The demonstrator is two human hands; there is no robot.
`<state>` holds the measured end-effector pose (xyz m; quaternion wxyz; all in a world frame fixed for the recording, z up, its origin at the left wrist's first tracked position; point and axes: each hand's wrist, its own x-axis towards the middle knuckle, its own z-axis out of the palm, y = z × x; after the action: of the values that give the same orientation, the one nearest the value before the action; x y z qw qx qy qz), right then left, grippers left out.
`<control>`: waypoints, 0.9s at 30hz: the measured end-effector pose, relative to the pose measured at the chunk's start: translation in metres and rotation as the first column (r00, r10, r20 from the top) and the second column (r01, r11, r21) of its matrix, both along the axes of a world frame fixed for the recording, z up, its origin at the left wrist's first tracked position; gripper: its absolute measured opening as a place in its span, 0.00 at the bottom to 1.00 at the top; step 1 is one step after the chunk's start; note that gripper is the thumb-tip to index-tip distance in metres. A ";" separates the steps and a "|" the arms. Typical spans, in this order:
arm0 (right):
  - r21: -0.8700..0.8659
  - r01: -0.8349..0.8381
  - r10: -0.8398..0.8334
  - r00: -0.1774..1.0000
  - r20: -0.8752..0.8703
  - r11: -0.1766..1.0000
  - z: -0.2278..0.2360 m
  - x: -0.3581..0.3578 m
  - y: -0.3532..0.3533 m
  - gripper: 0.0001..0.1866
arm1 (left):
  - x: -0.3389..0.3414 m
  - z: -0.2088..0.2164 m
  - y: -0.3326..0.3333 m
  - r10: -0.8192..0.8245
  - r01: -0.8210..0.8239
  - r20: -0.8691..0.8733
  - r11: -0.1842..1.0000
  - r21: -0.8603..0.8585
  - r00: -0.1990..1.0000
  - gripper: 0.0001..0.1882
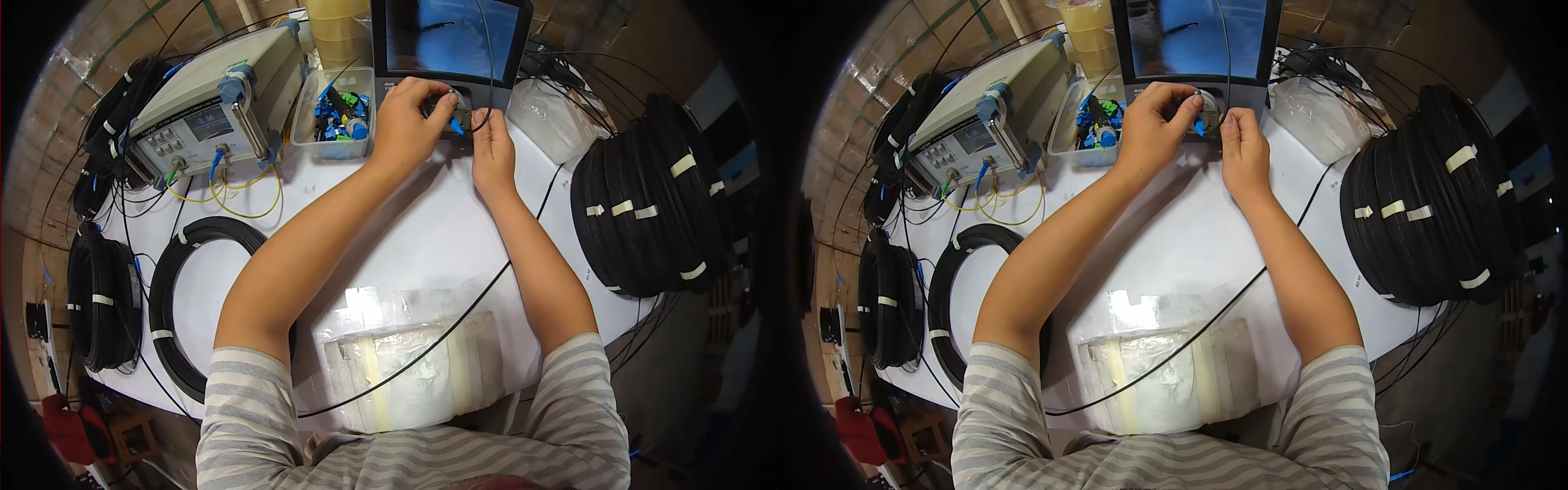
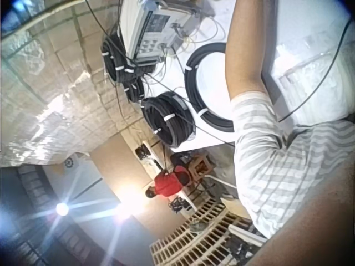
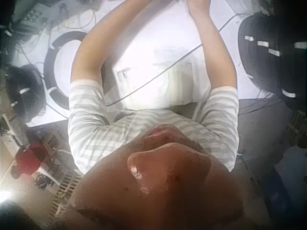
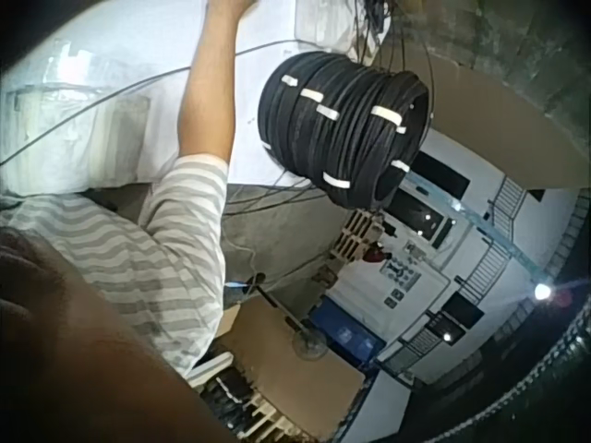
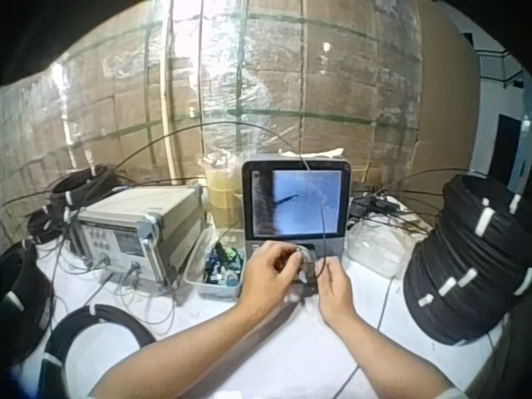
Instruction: Inspect and adjust a circular metal component using a digital microscope and monitor.
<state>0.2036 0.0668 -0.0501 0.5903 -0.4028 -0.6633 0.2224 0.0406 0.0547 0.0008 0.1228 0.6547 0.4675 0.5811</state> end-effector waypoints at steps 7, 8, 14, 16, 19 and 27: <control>-0.021 0.004 -0.004 1.000 0.016 1.000 0.005 0.003 -0.005 0.15 | 0.003 0.000 -0.001 -0.029 0.029 0.079 1.000 -0.005 0.996 0.12; -0.016 -0.009 0.009 1.000 0.001 1.000 0.006 0.000 -0.006 0.15 | 0.001 0.001 -0.001 -0.011 0.011 0.061 1.000 0.000 0.998 0.12; -0.002 0.037 -0.037 0.999 0.000 0.999 0.003 0.000 -0.005 0.15 | -0.001 -0.001 0.002 -0.053 0.053 0.050 0.999 0.000 0.997 0.12; -0.027 0.022 -0.023 1.000 -0.020 0.999 0.005 0.000 -0.004 0.16 | -0.003 -0.004 0.001 -0.069 0.069 0.047 0.998 0.000 0.997 0.12; -0.089 -0.004 0.001 1.000 -0.030 0.996 0.007 0.001 -0.005 0.17 | -0.007 -0.006 0.002 -0.100 0.099 0.044 0.995 0.029 0.994 0.12; 0.043 0.017 -0.014 0.997 -0.078 0.999 0.002 -0.003 -0.003 0.16 | -0.007 -0.009 0.003 -0.103 0.103 -0.009 0.991 0.091 0.995 0.11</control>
<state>0.2009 0.0641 -0.0482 0.6259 -0.3860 -0.6414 0.2187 0.0332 0.0575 -0.0082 0.1217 0.6842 0.4064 0.5932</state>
